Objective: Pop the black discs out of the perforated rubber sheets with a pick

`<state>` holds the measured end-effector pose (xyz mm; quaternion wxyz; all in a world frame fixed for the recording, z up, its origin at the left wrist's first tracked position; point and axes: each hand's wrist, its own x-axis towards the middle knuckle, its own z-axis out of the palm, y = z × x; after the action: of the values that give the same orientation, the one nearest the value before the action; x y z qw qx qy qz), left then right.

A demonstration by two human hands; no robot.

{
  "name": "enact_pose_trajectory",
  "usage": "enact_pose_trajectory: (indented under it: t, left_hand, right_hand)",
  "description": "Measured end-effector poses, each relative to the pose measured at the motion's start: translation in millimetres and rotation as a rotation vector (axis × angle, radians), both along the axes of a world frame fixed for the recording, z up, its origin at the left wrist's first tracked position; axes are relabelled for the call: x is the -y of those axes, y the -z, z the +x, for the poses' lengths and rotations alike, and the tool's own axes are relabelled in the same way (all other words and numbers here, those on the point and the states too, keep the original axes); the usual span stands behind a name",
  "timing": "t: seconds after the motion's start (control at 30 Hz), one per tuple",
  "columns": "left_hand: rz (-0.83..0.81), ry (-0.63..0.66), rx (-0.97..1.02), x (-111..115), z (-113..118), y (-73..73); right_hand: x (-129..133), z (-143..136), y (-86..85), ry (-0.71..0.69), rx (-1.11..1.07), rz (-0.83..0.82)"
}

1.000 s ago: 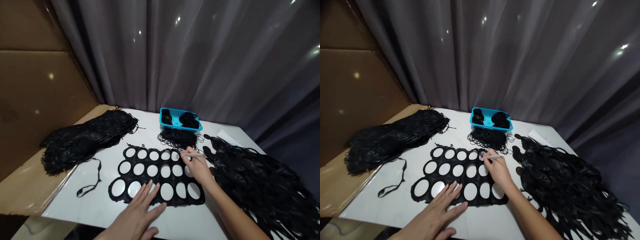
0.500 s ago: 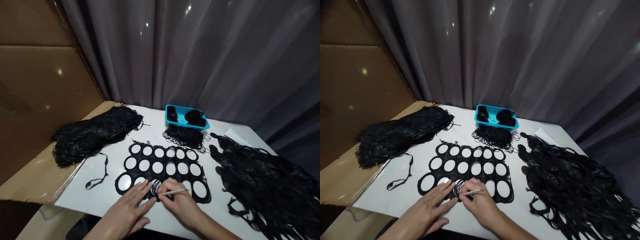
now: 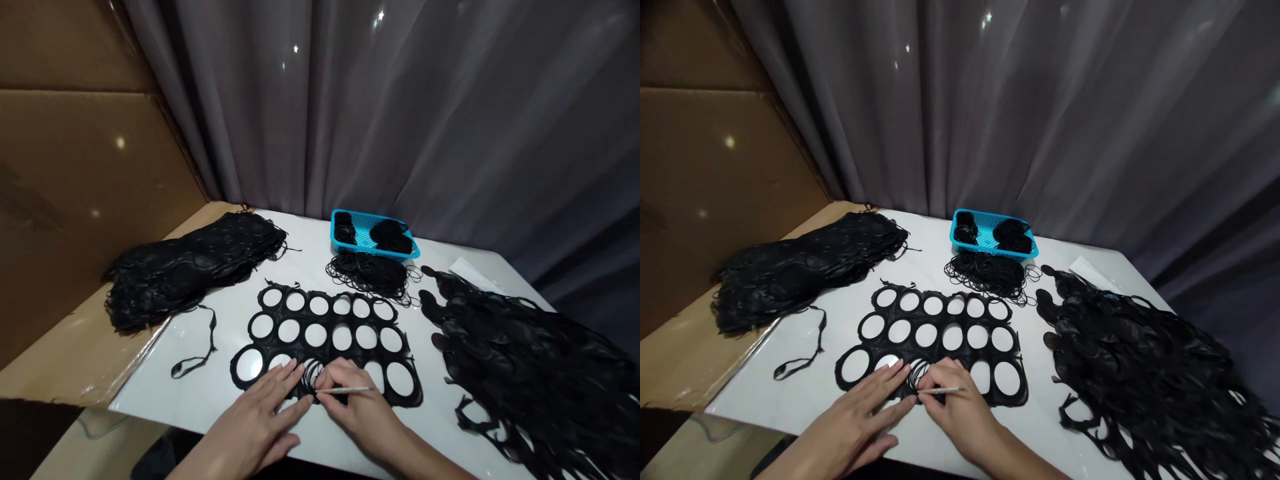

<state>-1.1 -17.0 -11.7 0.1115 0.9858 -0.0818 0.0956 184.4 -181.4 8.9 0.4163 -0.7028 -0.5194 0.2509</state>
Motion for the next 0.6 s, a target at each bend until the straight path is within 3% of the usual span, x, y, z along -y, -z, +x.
enact_pose_trajectory:
  t: [0.1, 0.23, 0.3, 0.37, 0.43, 0.53, 0.6]
  left_hand:
    - [-0.009, -0.002, 0.001, -0.7, 0.0, -3.1]
    - [-0.027, -0.019, -0.047, -3.8, 0.3, -9.1]
    - [-0.027, -0.031, -0.073, -5.3, 0.4, -10.5]
    - [-0.028, -0.036, -0.091, -5.9, 0.0, -10.1]
    - [-0.031, -0.035, -0.105, -5.6, -1.2, -8.5]
    - [-0.042, -0.033, -0.104, -4.3, -3.7, -5.9]
    - [-0.039, -0.04, -0.097, -3.2, -3.5, -5.5]
  right_hand:
    - [4.0, -3.5, 8.0, -0.077, 0.146, 0.09]
    - [5.6, -10.1, 17.1, -0.201, 0.613, 0.298]
    - [-0.6, -1.0, 14.6, -0.194, 0.781, 0.328]
    - [-11.8, 22.4, 7.5, -0.088, 0.84, 0.317]
    - [-24.8, 55.3, -1.8, 0.107, 0.822, 0.276]
    - [-40.8, 96.4, -14.5, 0.319, 0.701, 0.128]
    - [-46.6, 104.4, -19.8, 0.354, 0.542, 0.072]
